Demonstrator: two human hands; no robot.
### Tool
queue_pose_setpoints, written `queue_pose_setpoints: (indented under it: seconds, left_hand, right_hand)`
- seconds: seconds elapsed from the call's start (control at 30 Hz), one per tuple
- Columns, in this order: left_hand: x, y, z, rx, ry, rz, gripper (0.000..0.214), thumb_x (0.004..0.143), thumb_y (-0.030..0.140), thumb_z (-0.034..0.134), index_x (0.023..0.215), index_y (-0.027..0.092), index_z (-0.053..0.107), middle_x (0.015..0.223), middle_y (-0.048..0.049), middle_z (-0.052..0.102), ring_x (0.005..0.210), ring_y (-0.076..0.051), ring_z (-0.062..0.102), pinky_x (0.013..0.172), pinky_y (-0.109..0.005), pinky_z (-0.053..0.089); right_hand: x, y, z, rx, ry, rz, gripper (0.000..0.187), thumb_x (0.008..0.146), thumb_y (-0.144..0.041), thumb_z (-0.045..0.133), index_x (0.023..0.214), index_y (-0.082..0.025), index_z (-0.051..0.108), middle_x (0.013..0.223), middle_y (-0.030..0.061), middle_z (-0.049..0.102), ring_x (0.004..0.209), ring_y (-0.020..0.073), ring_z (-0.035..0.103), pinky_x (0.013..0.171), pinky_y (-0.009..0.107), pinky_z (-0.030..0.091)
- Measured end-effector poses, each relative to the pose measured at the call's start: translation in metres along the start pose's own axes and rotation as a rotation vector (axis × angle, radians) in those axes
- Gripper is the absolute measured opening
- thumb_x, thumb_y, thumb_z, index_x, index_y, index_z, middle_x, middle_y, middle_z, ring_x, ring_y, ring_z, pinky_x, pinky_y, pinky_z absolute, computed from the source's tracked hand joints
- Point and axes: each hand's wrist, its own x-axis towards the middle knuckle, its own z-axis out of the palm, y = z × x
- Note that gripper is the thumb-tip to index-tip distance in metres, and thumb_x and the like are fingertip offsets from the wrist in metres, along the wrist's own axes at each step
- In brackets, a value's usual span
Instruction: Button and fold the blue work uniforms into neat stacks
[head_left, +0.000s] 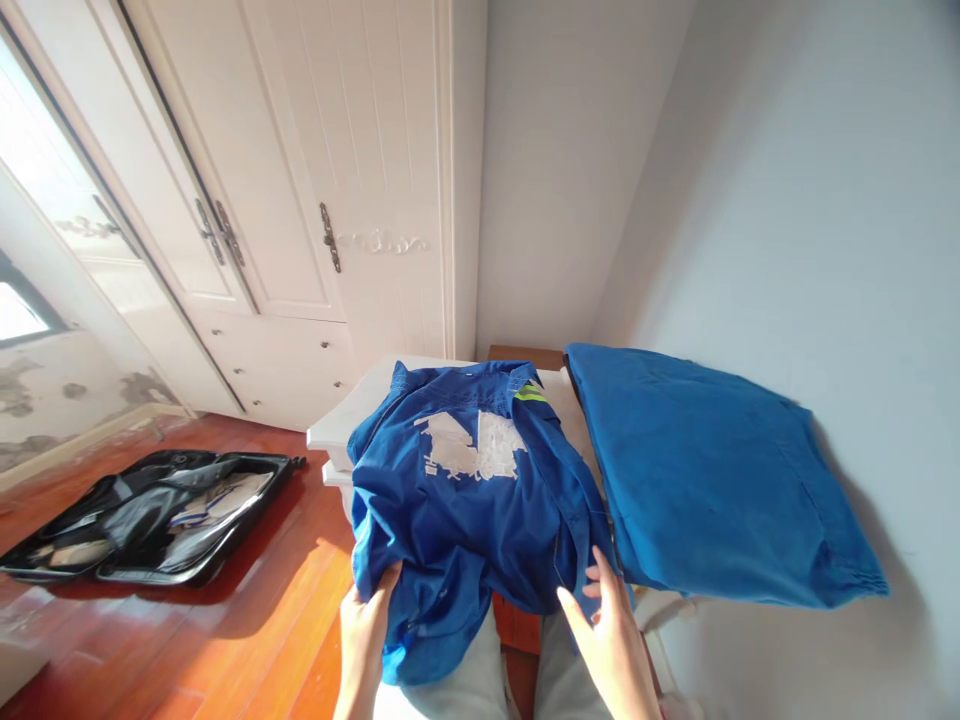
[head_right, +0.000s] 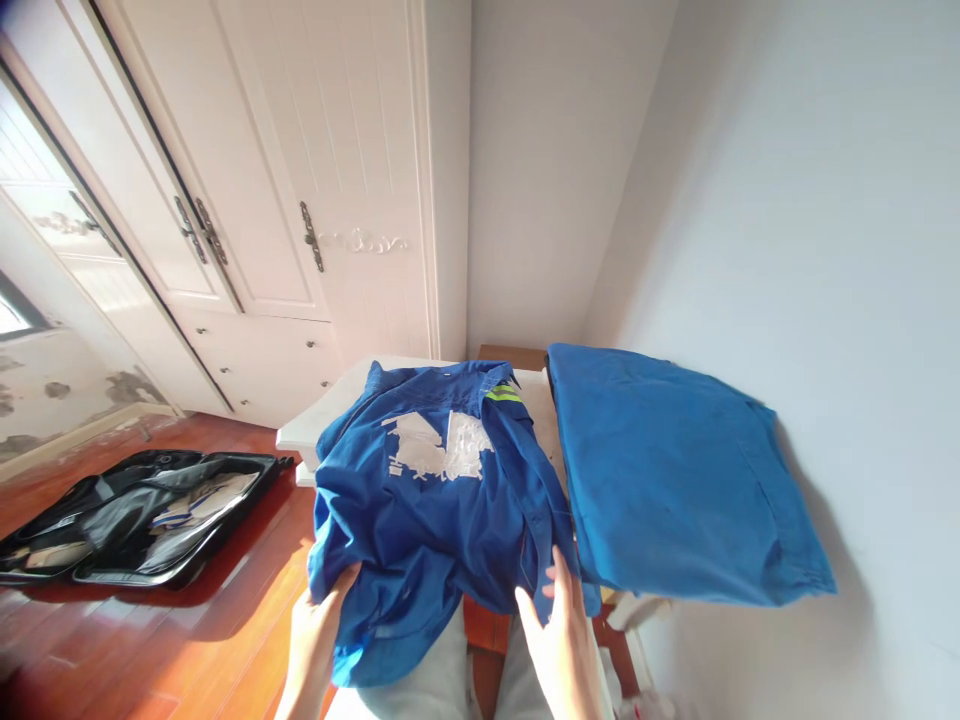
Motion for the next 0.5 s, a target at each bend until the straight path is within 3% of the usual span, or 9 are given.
queue_pose_setpoints:
  seconds: [0.1,0.2,0.3,0.43,0.5]
  left_hand:
    - [-0.023,0.047,-0.002,0.118,-0.05,0.114,0.047,0.07,0.068,0.056,0.072,0.021,0.064,0.069,-0.0064,0.069,0.081,-0.037,0.069,0.072,-0.045,0.059]
    - [-0.043,0.077,0.003,0.071,-0.06,0.285,0.053,0.076,0.062,0.057,0.104,0.018,0.064,0.096,-0.0093,0.073,0.098,-0.034,0.067,0.086,-0.042,0.055]
    - [-0.052,0.084,0.011,-0.055,-0.099,0.323,0.063,0.08,0.057,0.058,0.132,0.021,0.052,0.127,-0.01,0.064,0.119,-0.031,0.059,0.101,-0.041,0.048]
    - [-0.046,0.079,0.017,-0.234,-0.204,0.233,0.065,0.085,0.051,0.049,0.143,0.025,0.044,0.131,-0.0062,0.062,0.121,-0.03,0.059,0.096,-0.039,0.053]
    - [-0.044,0.075,0.018,-0.258,-0.261,0.227,0.064,0.083,0.048,0.052,0.143,0.025,0.046,0.131,-0.0053,0.063,0.123,-0.031,0.057,0.097,-0.041,0.053]
  right_hand:
    - [0.021,-0.011,0.002,-0.113,0.039,0.034,0.06,0.084,-0.064,0.051,0.121,-0.017,0.058,0.1,0.0155,0.067,0.078,0.0273,0.067,0.067,0.04,0.056]
    - [0.033,-0.019,-0.002,-0.136,-0.006,0.037,0.044,0.087,-0.06,0.046,0.085,-0.02,0.064,0.084,0.0114,0.067,0.073,0.0259,0.066,0.067,0.037,0.053]
    - [0.036,-0.03,-0.012,0.002,0.004,0.036,0.045,0.087,-0.061,0.045,0.07,-0.021,0.059,0.077,0.0101,0.066,0.07,0.0237,0.065,0.065,0.033,0.051]
    - [0.034,-0.057,-0.031,0.325,0.039,0.203,0.044,0.083,-0.063,0.052,0.085,-0.02,0.062,0.082,0.0092,0.07,0.075,0.0248,0.067,0.067,0.031,0.054]
    - [0.033,-0.073,-0.039,0.447,-0.038,0.203,0.041,0.083,-0.061,0.054,0.087,-0.021,0.062,0.081,0.0068,0.07,0.076,0.0245,0.067,0.067,0.031,0.054]
